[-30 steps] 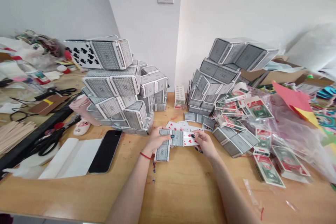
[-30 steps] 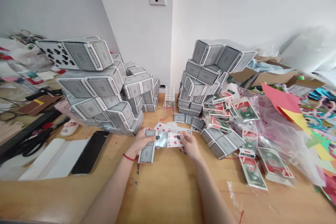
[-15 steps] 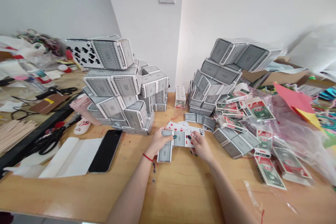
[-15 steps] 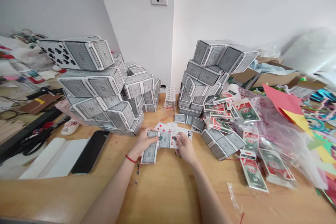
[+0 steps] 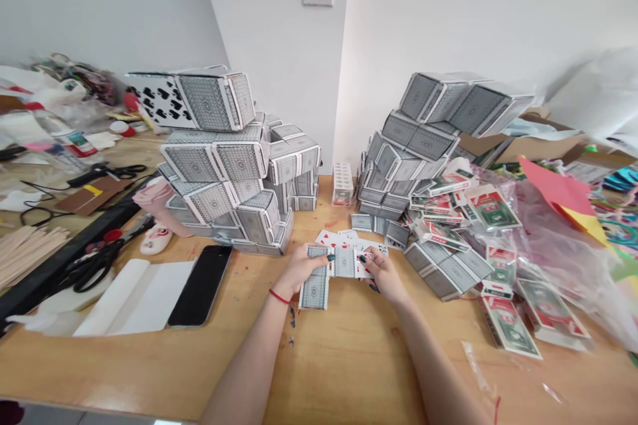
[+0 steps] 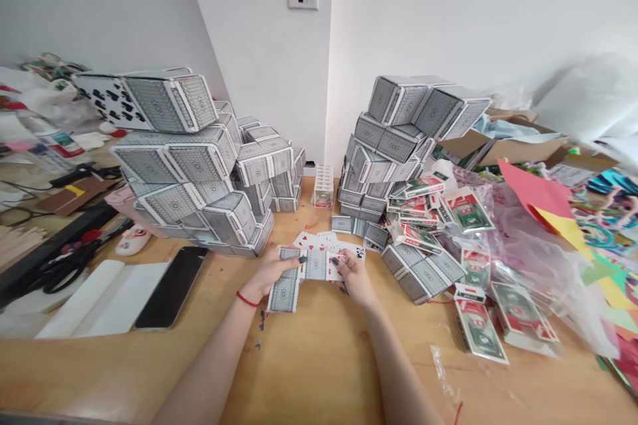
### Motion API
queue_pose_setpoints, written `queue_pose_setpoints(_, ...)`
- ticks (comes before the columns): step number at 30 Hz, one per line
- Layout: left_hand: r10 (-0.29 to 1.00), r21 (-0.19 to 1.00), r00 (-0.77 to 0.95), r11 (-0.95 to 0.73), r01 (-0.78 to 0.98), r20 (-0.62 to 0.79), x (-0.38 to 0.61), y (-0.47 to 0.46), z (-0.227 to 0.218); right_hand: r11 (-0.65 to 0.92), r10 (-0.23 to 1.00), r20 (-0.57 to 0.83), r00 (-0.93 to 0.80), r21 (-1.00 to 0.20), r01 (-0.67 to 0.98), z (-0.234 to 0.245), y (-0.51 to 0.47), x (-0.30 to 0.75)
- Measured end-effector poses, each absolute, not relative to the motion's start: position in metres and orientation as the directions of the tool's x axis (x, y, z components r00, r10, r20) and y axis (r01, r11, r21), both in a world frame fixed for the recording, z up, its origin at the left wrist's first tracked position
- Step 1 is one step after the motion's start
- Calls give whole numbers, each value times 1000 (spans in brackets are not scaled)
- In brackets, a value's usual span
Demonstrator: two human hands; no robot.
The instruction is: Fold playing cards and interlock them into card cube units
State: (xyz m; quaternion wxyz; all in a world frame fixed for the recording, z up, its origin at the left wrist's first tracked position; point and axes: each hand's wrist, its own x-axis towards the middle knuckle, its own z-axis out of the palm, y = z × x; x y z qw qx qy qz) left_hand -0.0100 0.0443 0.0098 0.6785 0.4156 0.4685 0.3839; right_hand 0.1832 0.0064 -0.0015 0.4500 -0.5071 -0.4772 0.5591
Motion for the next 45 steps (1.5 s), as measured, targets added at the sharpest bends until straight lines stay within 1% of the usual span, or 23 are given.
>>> queue_pose_setpoints(5,914,925,258,355,-133,-314,-10,43,13,-113,990,-118,-71,-991,65,-1,5,185)
queue_pose_setpoints(10,914,930,270,346,-124,-304,-11,43,14,-96,991,-104,-79,-991,97,-3,5,183)
queue_pose_setpoints(14,920,929,249,343,-136,-303,-11,42,17,-67,996,-74,-40,-986,153,-6,4,180)
queue_pose_setpoints(17,921,937,257,331,-116,-293,-12,42,19,-83,995,-92,-40,-980,181,-4,4,180)
queue_pose_setpoints(22,896,917,313,373,-142,-315,-15,44,20,-99,987,-114,-113,-986,133,2,3,186)
queue_pose_setpoints(26,885,911,351,379,-160,-306,-16,43,20,-99,985,-112,-134,-990,96,3,3,190)
queue_pose_setpoints(32,892,909,337,374,-182,-300,-16,42,22,-105,982,-116,-147,-991,80,3,4,192)
queue_pose_setpoints(39,900,901,305,383,-204,-313,-19,46,21,-120,987,-127,-94,-990,77,3,5,197)
queue_pose_setpoints(45,898,904,316,378,-201,-305,-15,43,18,-111,988,-113,-106,-994,20,-3,7,194)
